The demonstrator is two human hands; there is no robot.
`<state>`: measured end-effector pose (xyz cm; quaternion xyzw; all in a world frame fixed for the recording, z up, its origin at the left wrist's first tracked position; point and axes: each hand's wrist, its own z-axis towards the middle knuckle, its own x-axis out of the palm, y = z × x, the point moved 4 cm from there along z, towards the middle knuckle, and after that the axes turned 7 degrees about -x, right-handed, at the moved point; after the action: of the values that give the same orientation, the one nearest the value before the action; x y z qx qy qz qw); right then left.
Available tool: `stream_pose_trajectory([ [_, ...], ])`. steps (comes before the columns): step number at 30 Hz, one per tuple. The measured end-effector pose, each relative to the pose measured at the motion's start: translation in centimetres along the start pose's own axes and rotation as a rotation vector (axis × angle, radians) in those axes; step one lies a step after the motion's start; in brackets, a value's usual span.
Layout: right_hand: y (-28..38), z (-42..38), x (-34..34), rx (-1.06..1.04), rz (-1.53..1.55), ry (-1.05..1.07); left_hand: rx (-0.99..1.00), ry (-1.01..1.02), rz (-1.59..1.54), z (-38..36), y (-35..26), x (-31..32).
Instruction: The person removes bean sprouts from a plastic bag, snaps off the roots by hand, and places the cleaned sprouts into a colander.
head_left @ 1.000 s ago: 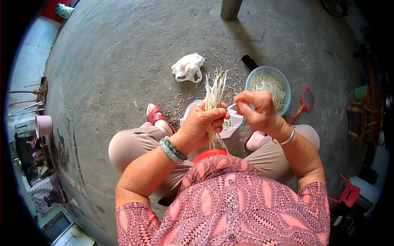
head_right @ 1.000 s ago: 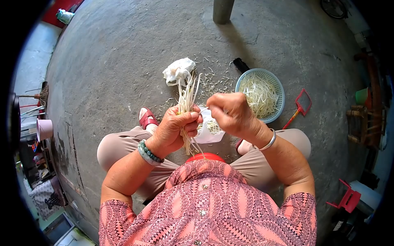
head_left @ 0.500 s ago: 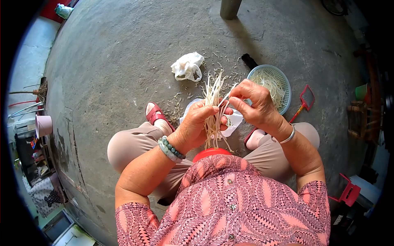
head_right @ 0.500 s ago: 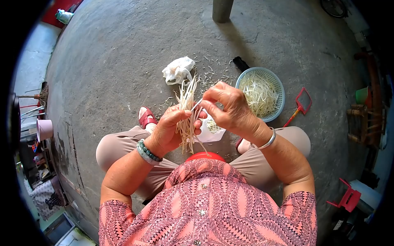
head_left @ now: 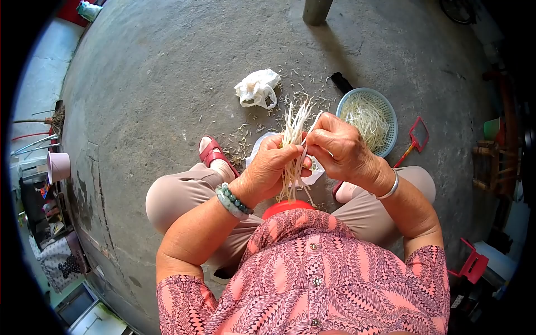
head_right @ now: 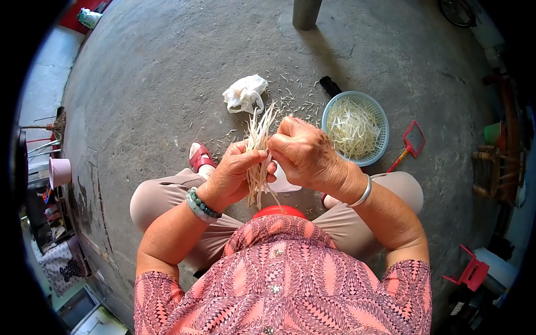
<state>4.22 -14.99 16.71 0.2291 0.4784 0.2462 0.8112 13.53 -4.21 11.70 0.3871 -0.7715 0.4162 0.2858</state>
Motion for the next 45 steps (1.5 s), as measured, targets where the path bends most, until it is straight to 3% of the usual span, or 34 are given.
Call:
stream_pose_trajectory([
  [7,0.7,0.5,-0.7,-0.169,-0.291,-0.043,-0.012,-0.069,0.090,0.3,0.1,-0.5],
  [10,-0.3,0.2,-2.1,0.029,-0.139,-0.299,0.016,-0.074,0.066,0.0,-0.4,-0.3],
  [14,-3.8,-0.6,-3.2,0.216,-0.156,-0.166,0.044,-0.026,0.013,-0.5,-0.7,-0.1],
  [17,-3.8,0.0,-2.5,0.317,-0.045,-0.226,0.033,0.025,-0.003,-0.7,-0.7,0.3],
  [20,-5.0,-0.5,-1.9,0.676,0.688,-0.132,0.015,0.074,0.000,-0.8,-0.7,0.3],
  [21,-4.6,-0.3,-2.1,0.728,0.751,-0.181,0.001,0.077,0.005,-0.9,-0.6,0.3],
  [24,-5.1,-0.4,-1.9,0.623,0.739,-0.123,0.000,0.078,0.003,-0.9,-0.5,0.3],
  [26,-4.2,0.3,-2.5,0.516,0.504,-0.102,0.030,0.064,0.027,-0.6,-0.5,0.0],
  [30,-3.7,-0.1,-1.4,0.511,0.457,-0.067,0.027,0.022,0.076,-0.6,-0.4,-0.4],
  [33,-1.8,1.1,-2.0,0.210,0.129,-0.060,0.025,-0.033,0.048,-0.6,-0.3,-0.6],
  [35,-1.7,1.0,-1.7,0.159,0.061,-0.038,0.040,-0.060,0.046,-0.5,-0.3,-0.6],
  [36,-1.6,0.9,-1.6,0.155,0.047,-0.026,0.045,-0.054,0.035,-0.5,-0.4,-0.7],
  [40,-2.6,0.3,-1.5,0.466,0.327,-0.109,0.073,-0.035,0.008,-0.4,-0.5,-1.0],
  [44,-4.7,-0.3,-1.8,0.627,0.399,-0.153,0.065,-0.036,0.028,-0.5,-0.4,-0.7],
  [45,-4.8,-0.2,-1.7,0.588,0.420,-0.188,0.034,-0.040,0.024,-0.6,-0.4,-0.5],
])
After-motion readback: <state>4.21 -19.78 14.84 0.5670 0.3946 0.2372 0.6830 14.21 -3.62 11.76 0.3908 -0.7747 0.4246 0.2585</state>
